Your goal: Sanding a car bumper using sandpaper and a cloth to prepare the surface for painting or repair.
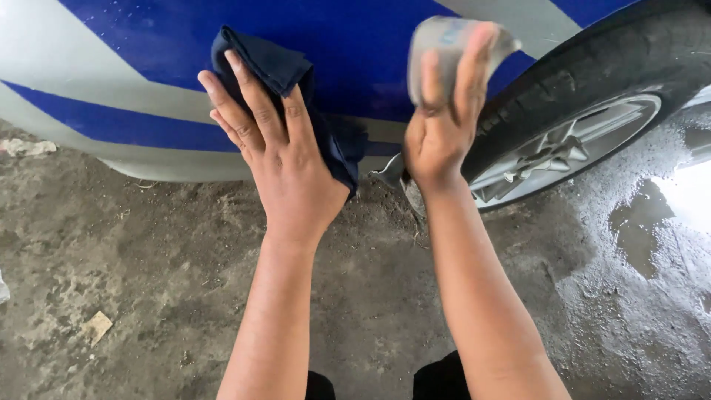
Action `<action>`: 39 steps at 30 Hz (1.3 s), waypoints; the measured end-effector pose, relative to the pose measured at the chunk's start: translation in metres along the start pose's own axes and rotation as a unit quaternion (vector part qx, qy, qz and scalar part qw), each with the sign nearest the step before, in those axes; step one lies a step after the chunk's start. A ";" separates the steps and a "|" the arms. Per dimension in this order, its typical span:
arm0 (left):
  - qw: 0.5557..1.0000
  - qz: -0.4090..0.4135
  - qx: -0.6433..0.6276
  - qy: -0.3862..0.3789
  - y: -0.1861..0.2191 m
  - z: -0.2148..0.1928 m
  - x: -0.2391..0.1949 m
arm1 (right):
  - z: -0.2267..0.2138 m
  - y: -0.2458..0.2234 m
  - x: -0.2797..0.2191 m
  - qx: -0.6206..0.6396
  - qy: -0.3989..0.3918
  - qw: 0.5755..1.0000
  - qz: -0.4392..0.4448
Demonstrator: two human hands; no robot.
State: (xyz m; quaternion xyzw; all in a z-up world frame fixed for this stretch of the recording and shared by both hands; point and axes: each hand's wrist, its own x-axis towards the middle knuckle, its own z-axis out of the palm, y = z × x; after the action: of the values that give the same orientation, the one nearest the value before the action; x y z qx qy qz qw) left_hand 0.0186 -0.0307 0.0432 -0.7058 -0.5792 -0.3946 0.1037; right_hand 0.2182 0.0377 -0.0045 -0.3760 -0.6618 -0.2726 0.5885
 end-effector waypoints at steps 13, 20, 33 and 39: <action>0.946 0.310 0.098 -0.006 0.101 0.040 0.041 | -0.059 0.046 0.022 -0.018 0.134 0.989 0.059; 0.930 -0.129 0.340 -0.053 0.056 0.002 0.075 | -0.062 0.038 0.033 0.003 0.177 0.982 0.060; 0.947 0.293 0.132 -0.015 0.075 0.008 0.062 | -0.041 0.016 0.030 -0.041 0.149 0.987 0.052; 0.975 -0.052 0.137 0.164 0.008 0.025 0.042 | -0.037 0.018 0.032 -0.010 0.132 0.991 -0.007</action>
State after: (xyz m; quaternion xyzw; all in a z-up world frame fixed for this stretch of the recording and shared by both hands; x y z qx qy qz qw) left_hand 0.0376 0.0130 0.0572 -0.5792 -0.6387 -0.4271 0.2723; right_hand 0.2528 0.0240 0.0313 -0.3377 -0.5786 -0.3303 0.6649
